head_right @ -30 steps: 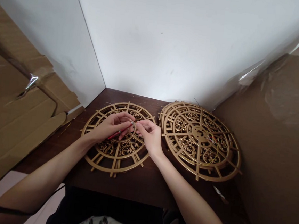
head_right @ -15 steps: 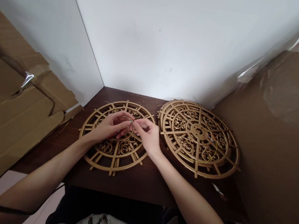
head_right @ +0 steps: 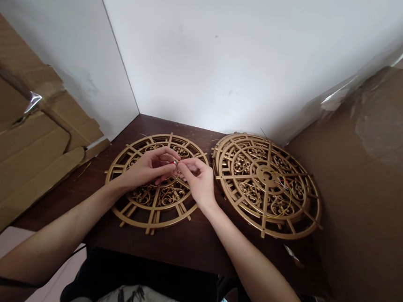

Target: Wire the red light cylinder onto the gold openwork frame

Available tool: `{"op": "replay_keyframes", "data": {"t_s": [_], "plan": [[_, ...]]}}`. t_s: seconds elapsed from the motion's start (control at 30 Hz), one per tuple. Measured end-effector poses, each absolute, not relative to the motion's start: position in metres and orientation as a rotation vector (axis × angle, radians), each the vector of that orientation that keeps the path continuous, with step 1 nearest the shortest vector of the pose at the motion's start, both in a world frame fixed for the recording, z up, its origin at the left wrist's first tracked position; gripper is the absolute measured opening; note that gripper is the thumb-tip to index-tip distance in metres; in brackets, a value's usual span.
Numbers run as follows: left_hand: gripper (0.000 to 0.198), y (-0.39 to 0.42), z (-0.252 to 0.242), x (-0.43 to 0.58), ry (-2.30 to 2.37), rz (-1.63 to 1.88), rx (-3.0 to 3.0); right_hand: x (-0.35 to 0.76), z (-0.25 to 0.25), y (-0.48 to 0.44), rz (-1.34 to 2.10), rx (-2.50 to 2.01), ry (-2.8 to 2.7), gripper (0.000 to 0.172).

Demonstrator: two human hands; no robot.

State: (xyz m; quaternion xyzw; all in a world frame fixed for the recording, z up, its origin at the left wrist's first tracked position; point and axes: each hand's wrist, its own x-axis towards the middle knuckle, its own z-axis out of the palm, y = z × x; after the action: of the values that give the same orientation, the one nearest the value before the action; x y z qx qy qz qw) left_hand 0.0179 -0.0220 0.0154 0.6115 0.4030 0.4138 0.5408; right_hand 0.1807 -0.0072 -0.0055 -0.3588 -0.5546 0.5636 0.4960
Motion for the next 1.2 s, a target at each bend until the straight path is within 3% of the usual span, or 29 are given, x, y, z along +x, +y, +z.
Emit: {"op": "replay_keyframes", "data": {"t_s": [1.2], "plan": [[0.020, -0.0210, 0.0139, 0.0176, 0.935, 0.989, 1.453, 0.1812, -0.0052, -0.0074, 1.369, -0.860, -1.332, 0.016]]}}
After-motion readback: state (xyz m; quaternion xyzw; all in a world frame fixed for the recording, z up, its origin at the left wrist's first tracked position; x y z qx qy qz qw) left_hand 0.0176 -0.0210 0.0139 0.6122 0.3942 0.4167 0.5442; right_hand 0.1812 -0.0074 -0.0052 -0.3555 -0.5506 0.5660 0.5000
